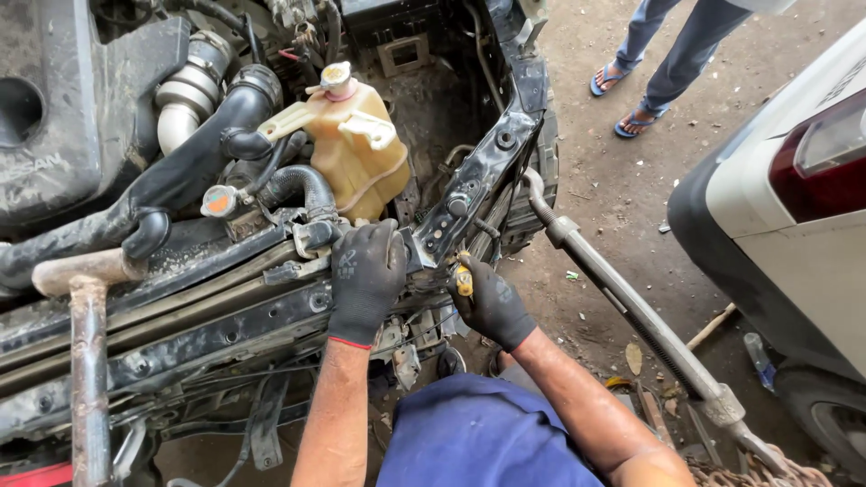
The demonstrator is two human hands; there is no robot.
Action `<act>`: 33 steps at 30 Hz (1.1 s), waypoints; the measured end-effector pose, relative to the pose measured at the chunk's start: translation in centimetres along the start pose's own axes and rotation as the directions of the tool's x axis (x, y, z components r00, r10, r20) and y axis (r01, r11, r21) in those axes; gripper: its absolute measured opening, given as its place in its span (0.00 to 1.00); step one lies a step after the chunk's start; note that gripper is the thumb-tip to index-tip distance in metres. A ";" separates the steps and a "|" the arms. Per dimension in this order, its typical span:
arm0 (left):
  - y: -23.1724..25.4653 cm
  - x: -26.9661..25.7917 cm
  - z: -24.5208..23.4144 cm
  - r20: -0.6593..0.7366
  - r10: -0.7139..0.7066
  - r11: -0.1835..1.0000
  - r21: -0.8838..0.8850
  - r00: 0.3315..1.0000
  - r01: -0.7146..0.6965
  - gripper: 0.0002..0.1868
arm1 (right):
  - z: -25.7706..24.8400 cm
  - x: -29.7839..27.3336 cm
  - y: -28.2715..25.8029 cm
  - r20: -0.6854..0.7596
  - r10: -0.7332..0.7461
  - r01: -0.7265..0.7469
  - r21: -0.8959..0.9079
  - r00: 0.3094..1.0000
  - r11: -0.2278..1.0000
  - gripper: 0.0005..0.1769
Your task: The person uses a yellow-handled screwdriver to pry and loosen a metal bracket on the front frame of a car. They then switch to a hammer to strike the bracket and a nearby bolt, working to dislodge the component from the vehicle's chassis.
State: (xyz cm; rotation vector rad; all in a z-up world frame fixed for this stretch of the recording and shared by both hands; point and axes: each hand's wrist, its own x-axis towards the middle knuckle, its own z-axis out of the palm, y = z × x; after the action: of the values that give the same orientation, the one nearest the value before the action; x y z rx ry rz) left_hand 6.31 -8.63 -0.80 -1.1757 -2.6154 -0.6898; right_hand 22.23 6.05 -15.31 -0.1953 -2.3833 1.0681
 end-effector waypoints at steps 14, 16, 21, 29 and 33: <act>0.3 0.1 -0.2 -0.003 -0.024 0.999 0.039 1.000 0.025 0.13 | -1.9 1.2 0.3 0.076 0.024 -0.024 -0.004 0.997 1.000 0.31; 0.6 0.1 -0.4 0.010 -0.024 0.999 0.029 1.000 0.024 0.13 | -1.4 0.9 1.0 0.066 0.058 -0.057 -0.011 0.996 0.998 0.32; 0.8 0.1 -0.4 -0.002 -0.023 0.998 0.051 1.000 0.023 0.14 | -0.8 2.8 0.8 0.046 0.048 -0.041 -0.152 0.998 0.988 0.32; 1.0 0.8 -0.7 0.015 -0.042 0.999 0.030 0.999 0.041 0.13 | 0.4 6.3 3.1 0.109 -0.069 0.070 -0.007 0.992 0.998 0.29; 0.9 0.6 -0.6 0.034 -0.054 0.998 0.044 0.998 0.052 0.14 | 0.8 8.5 3.8 0.213 -0.068 0.058 0.052 0.975 0.997 0.30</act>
State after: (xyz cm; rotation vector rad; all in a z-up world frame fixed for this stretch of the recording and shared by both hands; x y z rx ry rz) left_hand 6.55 -8.00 0.27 -1.1207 -2.6856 -0.6248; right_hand 14.28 10.84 -15.16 0.0128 -2.5328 1.1646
